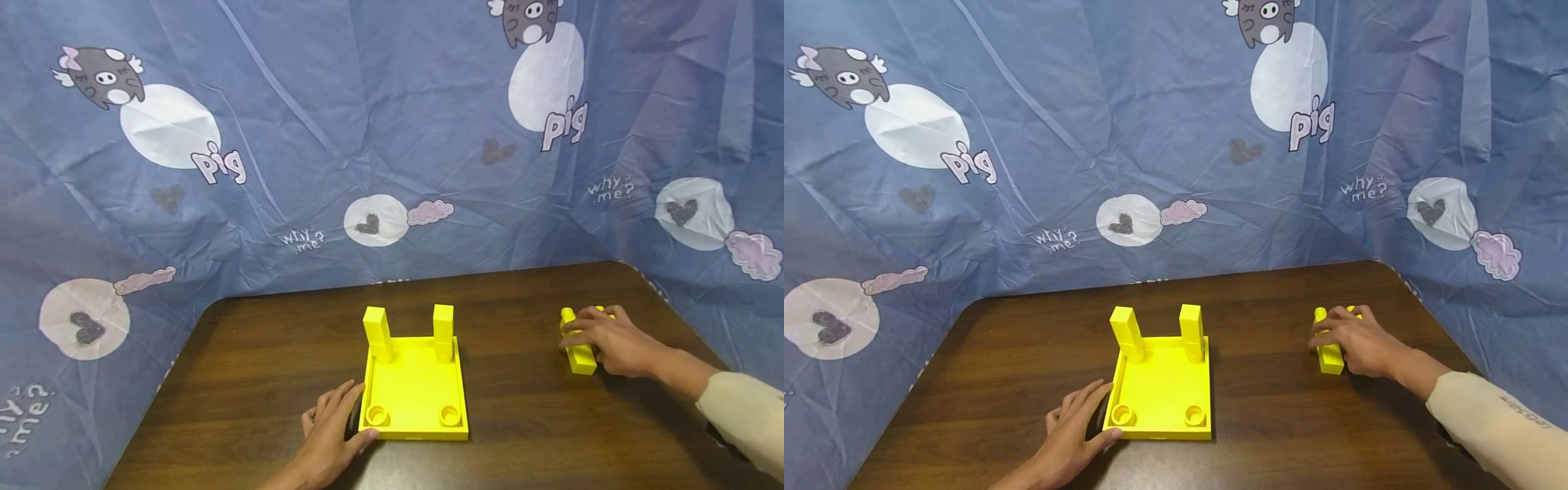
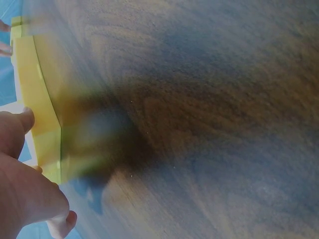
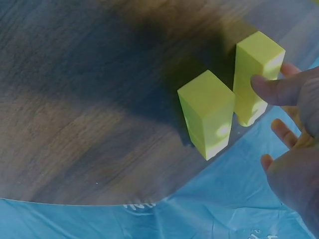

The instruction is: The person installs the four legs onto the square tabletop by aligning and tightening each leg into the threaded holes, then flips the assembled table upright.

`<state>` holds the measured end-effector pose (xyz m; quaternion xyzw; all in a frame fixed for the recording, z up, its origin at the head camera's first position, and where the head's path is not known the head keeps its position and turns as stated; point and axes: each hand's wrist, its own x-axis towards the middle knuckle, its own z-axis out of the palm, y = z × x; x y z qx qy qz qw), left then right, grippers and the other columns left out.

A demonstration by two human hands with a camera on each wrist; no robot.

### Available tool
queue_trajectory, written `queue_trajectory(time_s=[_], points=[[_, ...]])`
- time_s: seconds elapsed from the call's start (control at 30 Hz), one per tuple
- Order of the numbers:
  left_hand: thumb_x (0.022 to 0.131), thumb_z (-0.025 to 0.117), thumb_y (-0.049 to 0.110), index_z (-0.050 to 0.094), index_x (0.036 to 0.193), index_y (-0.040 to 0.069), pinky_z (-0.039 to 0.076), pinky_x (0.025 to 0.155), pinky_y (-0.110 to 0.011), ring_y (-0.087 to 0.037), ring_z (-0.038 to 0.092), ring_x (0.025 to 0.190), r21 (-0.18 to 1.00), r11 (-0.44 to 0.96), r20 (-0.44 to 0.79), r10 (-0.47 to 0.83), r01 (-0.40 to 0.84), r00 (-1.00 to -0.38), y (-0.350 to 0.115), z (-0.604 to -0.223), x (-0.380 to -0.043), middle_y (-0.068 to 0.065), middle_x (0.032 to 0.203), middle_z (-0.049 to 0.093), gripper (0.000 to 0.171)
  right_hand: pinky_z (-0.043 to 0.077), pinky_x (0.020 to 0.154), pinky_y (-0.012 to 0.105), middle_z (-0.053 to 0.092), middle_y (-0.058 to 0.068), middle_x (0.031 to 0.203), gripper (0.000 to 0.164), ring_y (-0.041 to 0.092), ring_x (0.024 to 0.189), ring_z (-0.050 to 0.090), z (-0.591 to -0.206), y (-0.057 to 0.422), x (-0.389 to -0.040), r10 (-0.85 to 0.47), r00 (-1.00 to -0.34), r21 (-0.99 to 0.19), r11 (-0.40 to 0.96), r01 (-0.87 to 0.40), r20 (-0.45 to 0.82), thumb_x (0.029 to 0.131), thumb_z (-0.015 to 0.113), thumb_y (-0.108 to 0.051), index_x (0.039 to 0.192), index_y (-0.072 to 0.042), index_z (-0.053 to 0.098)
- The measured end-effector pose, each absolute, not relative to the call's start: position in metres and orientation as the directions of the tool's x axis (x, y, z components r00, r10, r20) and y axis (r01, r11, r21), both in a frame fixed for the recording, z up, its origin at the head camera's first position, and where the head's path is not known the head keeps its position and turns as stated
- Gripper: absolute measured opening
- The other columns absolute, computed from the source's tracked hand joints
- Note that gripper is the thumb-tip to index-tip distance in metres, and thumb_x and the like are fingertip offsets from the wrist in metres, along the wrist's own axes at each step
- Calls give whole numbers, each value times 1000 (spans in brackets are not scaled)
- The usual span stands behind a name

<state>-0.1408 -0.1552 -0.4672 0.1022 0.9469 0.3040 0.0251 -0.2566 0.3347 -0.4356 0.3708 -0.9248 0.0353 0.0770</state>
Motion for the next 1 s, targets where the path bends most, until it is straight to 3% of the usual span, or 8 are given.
queue_trajectory(time_s=[0.2,0.7,0.83,1.0], points=[[84,72,41,41,145,18,16,93,-62,-33,31,132,583,794,5,208,172,-978,-155,-467,-141,-13,149,37,72,31,79,56,67,2,115,60,30,110,51,-439,333,-256,-714,-675,53,693,-719,188,59,70,16,102,-24,76],[85,71,42,40,145,18,16,93,-63,-33,31,132,588,790,-2,216,174,-976,-156,-466,-141,-13,149,36,72,32,77,55,65,6,113,57,31,109,49,-442,331,-259,-770,-618,155,637,-755,155,58,76,13,98,-28,76],[85,71,42,40,145,18,16,93,-63,-33,31,132,584,792,5,215,177,-977,-156,-466,-141,-13,149,36,72,33,77,56,65,6,110,58,32,107,50,-443,332,-261,-806,-565,204,591,-780,175,55,77,12,97,-29,75],[85,71,41,40,145,18,16,93,-63,-33,31,131,583,792,12,214,181,-977,-156,-466,-141,-13,149,37,71,34,76,54,65,5,103,58,31,102,53,-447,333,-267,-862,-447,287,502,-816,237,49,78,7,94,-30,74]])
